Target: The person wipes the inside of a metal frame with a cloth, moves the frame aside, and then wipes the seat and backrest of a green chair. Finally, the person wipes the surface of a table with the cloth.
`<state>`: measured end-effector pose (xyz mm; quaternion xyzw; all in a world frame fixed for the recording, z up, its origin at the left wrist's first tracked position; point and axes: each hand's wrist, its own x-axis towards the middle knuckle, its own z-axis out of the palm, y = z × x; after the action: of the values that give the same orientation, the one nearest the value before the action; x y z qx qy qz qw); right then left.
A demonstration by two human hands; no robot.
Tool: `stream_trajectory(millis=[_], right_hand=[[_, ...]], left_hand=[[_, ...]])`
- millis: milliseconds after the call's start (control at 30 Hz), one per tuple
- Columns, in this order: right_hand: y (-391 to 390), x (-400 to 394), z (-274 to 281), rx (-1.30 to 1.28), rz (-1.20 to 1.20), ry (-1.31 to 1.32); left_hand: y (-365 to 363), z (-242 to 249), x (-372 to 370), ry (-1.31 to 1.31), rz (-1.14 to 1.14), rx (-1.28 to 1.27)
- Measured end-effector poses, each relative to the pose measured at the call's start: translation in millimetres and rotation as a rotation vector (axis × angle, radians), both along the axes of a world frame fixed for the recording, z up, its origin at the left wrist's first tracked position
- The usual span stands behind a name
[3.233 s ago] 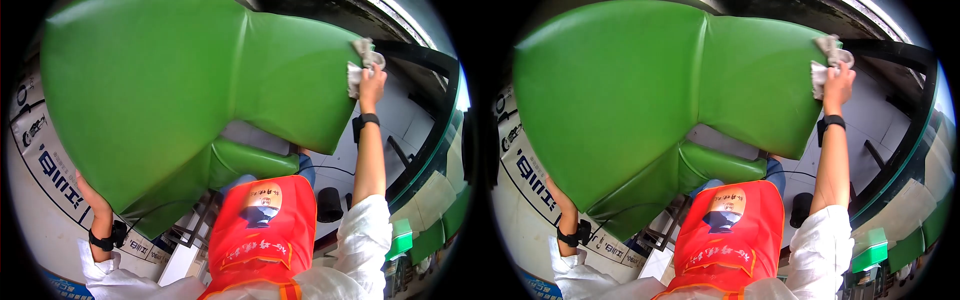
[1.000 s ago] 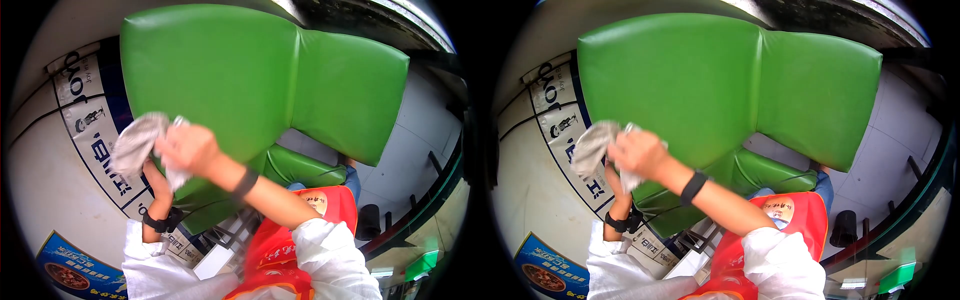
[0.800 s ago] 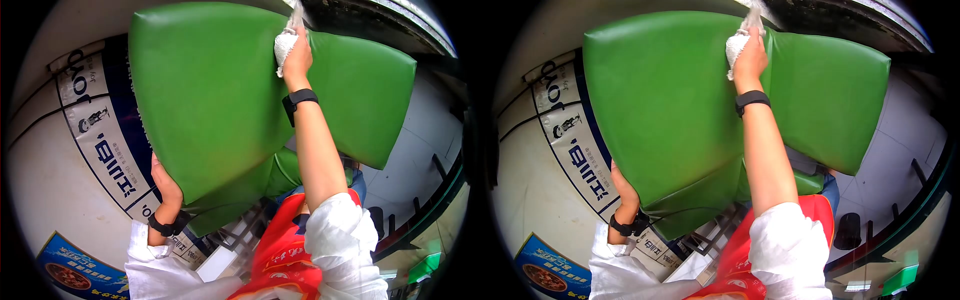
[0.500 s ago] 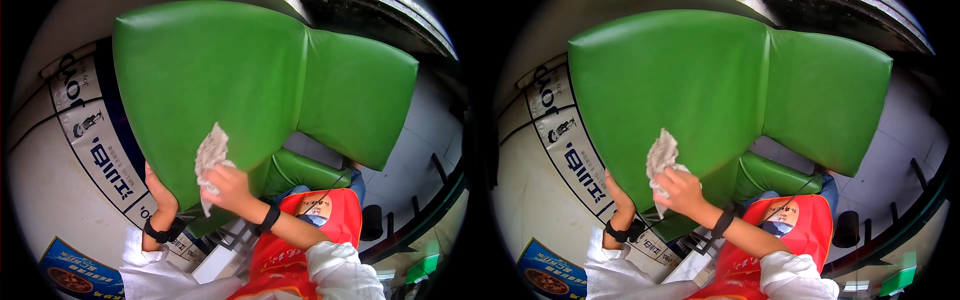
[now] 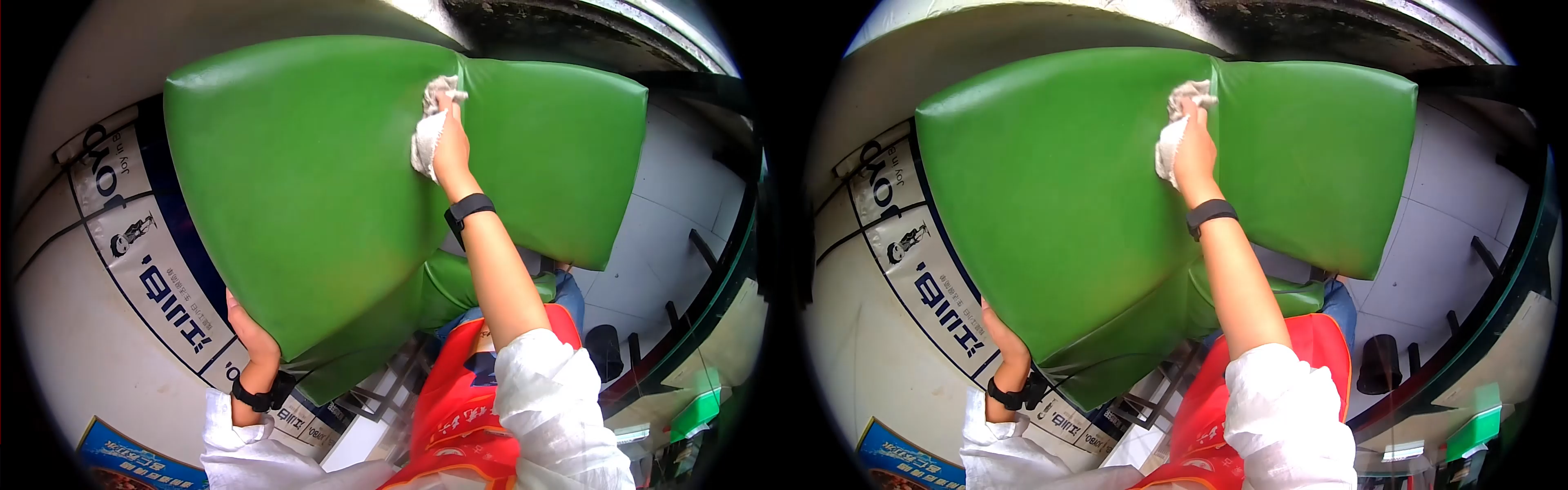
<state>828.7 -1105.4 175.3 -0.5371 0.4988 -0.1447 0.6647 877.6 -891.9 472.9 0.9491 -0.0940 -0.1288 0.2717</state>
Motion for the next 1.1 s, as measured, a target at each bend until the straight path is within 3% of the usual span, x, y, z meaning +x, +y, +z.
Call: stream_trajectory(millis=[33,100,233,300,367,433,500,567,633,700,767,900,1100], right_hand=[[20,-13,-36,0.175,-0.001,0.026],[52,-53,-60,-0.022,0.298,0.268],[71,-107,-83,0.090,0.464,0.270],[40,-105,-85,0.032,0.152,0.116],[-24,-81,-71,-0.249,-0.207,0.125],[-87,-60,-72,-0.418,-0.301,0.119],[-132,-42,-79,-0.563,-0.180,0.283],[-149,-31,-83,-0.565,0.179,0.411],[-136,-21,-111,-0.657,0.476,0.336],[-105,-5,-99,-0.701,0.758,0.295],[-55,-3,-92,-0.553,0.496,0.217],[18,-60,-70,-0.410,0.561,0.091],[113,-197,-67,-0.191,1.123,0.057]], left_hand=[[0,0,0,-0.001,0.000,-0.005],[2,0,0,0.018,0.033,-0.032],[14,0,0,0.068,0.093,-0.061],[21,5,4,0.080,0.052,-0.021],[24,3,3,0.021,0.045,0.006],[15,3,0,0.035,0.052,-0.056],[11,4,-1,0.080,0.104,-0.093],[12,5,-2,0.124,0.159,-0.128],[14,5,0,0.098,0.147,-0.123],[18,7,2,0.067,0.110,-0.050],[22,6,2,0.041,0.068,0.026],[11,3,-1,0.044,0.109,-0.069],[21,4,0,0.108,0.111,-0.126]])
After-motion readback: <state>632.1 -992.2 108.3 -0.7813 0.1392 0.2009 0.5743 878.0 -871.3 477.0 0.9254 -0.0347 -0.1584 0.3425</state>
